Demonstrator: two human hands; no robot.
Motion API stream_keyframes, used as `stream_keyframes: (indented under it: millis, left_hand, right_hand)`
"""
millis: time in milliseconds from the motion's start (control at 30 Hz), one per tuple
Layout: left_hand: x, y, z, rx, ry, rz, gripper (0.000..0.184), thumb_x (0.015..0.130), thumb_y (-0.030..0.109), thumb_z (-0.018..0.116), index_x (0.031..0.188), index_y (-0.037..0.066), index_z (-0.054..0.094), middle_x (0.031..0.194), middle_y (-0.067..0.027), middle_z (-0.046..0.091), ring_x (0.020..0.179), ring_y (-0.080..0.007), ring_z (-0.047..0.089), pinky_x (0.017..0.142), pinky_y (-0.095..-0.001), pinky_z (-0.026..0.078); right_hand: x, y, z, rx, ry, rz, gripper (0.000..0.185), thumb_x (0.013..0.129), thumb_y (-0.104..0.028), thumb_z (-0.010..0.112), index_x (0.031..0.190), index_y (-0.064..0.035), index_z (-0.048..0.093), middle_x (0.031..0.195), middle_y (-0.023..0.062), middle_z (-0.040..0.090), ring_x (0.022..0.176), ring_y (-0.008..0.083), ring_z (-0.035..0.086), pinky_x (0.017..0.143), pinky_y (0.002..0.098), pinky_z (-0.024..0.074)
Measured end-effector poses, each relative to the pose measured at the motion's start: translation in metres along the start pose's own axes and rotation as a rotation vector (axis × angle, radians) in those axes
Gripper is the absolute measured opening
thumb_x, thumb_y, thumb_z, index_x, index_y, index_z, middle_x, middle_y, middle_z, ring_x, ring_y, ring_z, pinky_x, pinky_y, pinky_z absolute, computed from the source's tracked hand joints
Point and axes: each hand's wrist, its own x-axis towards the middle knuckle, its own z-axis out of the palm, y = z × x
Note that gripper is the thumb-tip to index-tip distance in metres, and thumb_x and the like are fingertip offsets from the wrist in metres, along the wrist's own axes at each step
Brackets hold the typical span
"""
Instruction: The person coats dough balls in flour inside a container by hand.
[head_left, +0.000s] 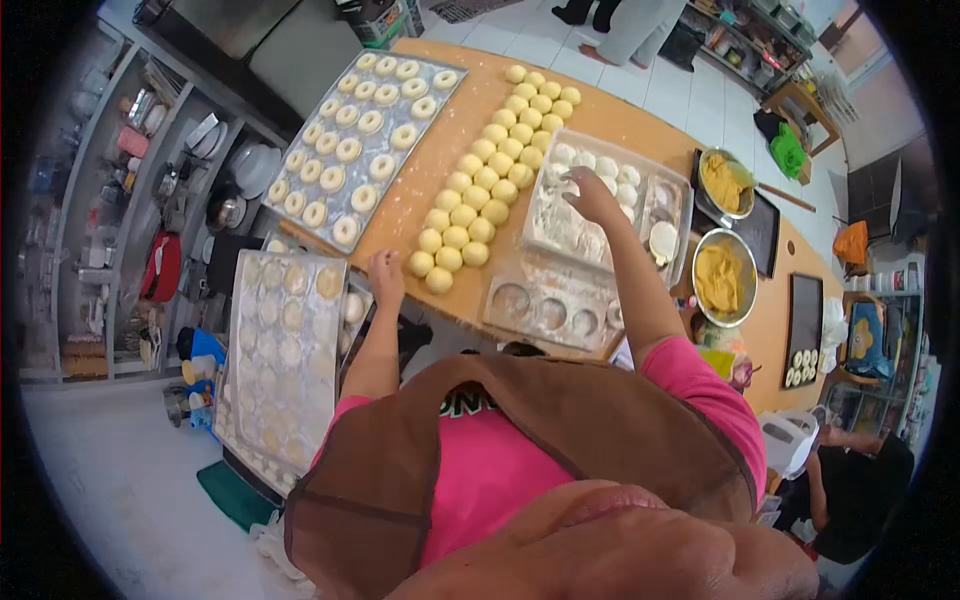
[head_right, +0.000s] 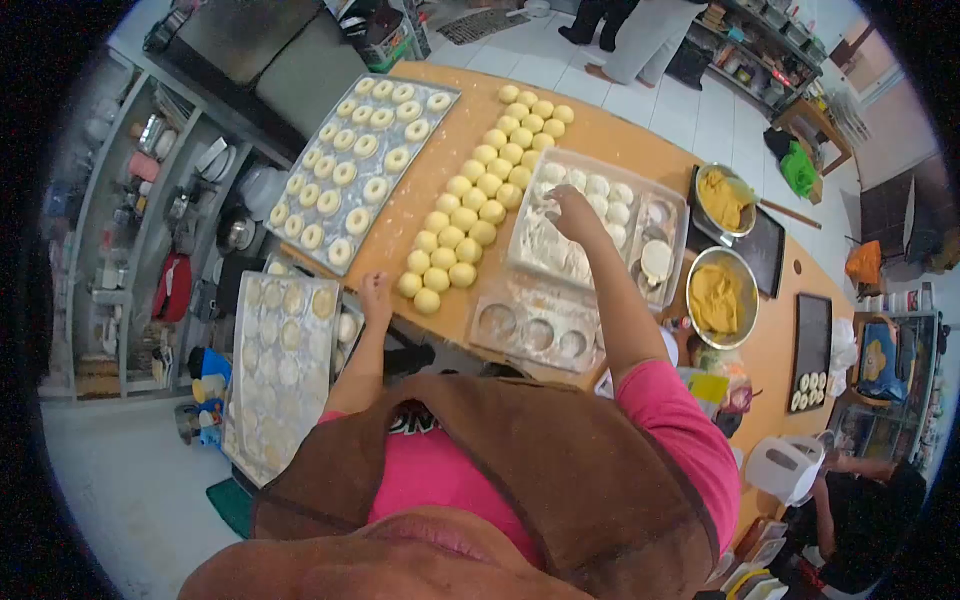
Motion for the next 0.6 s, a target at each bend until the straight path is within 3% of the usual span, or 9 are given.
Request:
stream_keyframes:
  millis: [33, 100, 133, 167, 233, 367, 433, 500, 600]
  left_hand:
    - [0.009, -0.006, 0.003, -0.050, -0.015, -0.118, 0.031, 0.094, 0.027, 0.053, 0.109, 0.000, 0.058, 0.105, -0.0189, 0.060, 0.101, -0.0358, 0.056, 0.087, -0.0410, 0.044]
    - [0.023, -0.018, 0.012, 0.019, 0.041, -0.135, 0.032, 0.096, 0.028, 0.049, 0.108, 0.000, 0.058, 0.103, -0.0191, 0.060, 0.099, -0.0362, 0.057, 0.086, -0.0414, 0.045]
    - [0.031, -0.020, 0.015, 0.092, 0.093, -0.158, 0.033, 0.098, 0.029, 0.046, 0.106, 0.000, 0.058, 0.101, -0.0192, 0.061, 0.097, -0.0366, 0.057, 0.085, -0.0417, 0.045]
    - [0.038, -0.024, 0.018, 0.089, 0.097, -0.155, 0.033, 0.098, 0.029, 0.046, 0.106, 0.000, 0.058, 0.101, -0.0192, 0.061, 0.097, -0.0366, 0.057, 0.085, -0.0417, 0.045]
    - [0.043, -0.029, 0.024, 0.094, 0.103, -0.199, 0.034, 0.099, 0.030, 0.044, 0.105, -0.001, 0.057, 0.101, -0.0201, 0.061, 0.097, -0.0374, 0.057, 0.084, -0.0419, 0.045]
    - [0.039, -0.045, 0.038, 0.138, 0.131, -0.175, 0.033, 0.099, 0.028, 0.041, 0.107, 0.000, 0.056, 0.101, -0.0207, 0.060, 0.096, -0.0382, 0.057, 0.083, -0.0431, 0.044]
    - [0.039, -0.042, 0.039, 0.160, 0.128, -0.214, 0.032, 0.099, 0.027, 0.040, 0.104, 0.000, 0.056, 0.099, -0.0204, 0.060, 0.094, -0.0386, 0.056, 0.083, -0.0439, 0.044]
    - [0.041, -0.031, 0.035, 0.165, 0.048, -0.274, 0.035, 0.098, 0.029, 0.041, 0.108, -0.001, 0.056, 0.100, -0.0227, 0.061, 0.095, -0.0394, 0.057, 0.082, -0.0431, 0.044]
    - [0.046, -0.022, 0.031, 0.164, -0.021, -0.296, 0.035, 0.098, 0.030, 0.041, 0.107, 0.000, 0.056, 0.097, -0.0223, 0.061, 0.093, -0.0393, 0.057, 0.080, -0.0436, 0.044]
  right_hand:
    - [0.017, 0.001, -0.004, -0.005, 0.006, -0.005, 0.035, 0.074, -0.015, 0.071, 0.106, -0.0028, 0.064, 0.116, 0.0195, 0.058, 0.111, 0.0351, 0.053, 0.097, 0.0398, 0.0430]
    - [0.051, 0.004, -0.011, -0.024, -0.044, 0.016, 0.036, 0.075, -0.014, 0.070, 0.108, -0.0039, 0.063, 0.117, 0.0192, 0.057, 0.112, 0.0350, 0.052, 0.097, 0.0403, 0.0428]
    - [0.069, 0.016, -0.002, -0.055, 0.060, -0.145, 0.035, 0.076, -0.014, 0.069, 0.109, -0.0055, 0.063, 0.114, 0.0186, 0.057, 0.109, 0.0349, 0.052, 0.095, 0.0409, 0.0431]
    - [0.091, 0.031, 0.003, -0.057, 0.065, -0.149, 0.035, 0.076, -0.014, 0.069, 0.109, -0.0055, 0.063, 0.114, 0.0186, 0.057, 0.109, 0.0349, 0.052, 0.095, 0.0409, 0.0431]
    - [0.132, 0.030, 0.003, 0.098, -0.039, -0.166, 0.036, 0.075, -0.013, 0.069, 0.110, -0.0072, 0.063, 0.110, 0.0173, 0.058, 0.108, 0.0339, 0.052, 0.094, 0.0408, 0.0431]
    - [0.221, 0.056, 0.024, 0.105, -0.032, -0.131, 0.036, 0.075, -0.012, 0.070, 0.110, -0.0079, 0.063, 0.111, 0.0171, 0.058, 0.108, 0.0330, 0.053, 0.091, 0.0402, 0.0451]
    - [0.268, 0.073, 0.033, 0.100, -0.101, -0.010, 0.038, 0.074, -0.013, 0.071, 0.111, -0.0074, 0.063, 0.110, 0.0167, 0.059, 0.106, 0.0339, 0.055, 0.086, 0.0403, 0.0478]
    - [0.327, 0.117, 0.064, -0.169, -0.063, -0.033, 0.044, 0.073, -0.011, 0.071, 0.116, -0.0118, 0.062, 0.113, 0.0158, 0.057, 0.104, 0.0347, 0.058, 0.084, 0.0406, 0.0498]
    - [0.370, 0.133, 0.080, -0.239, -0.004, -0.029, 0.051, 0.071, -0.009, 0.069, 0.121, -0.0183, 0.061, 0.117, 0.0154, 0.055, 0.103, 0.0354, 0.059, 0.086, 0.0416, 0.0505]
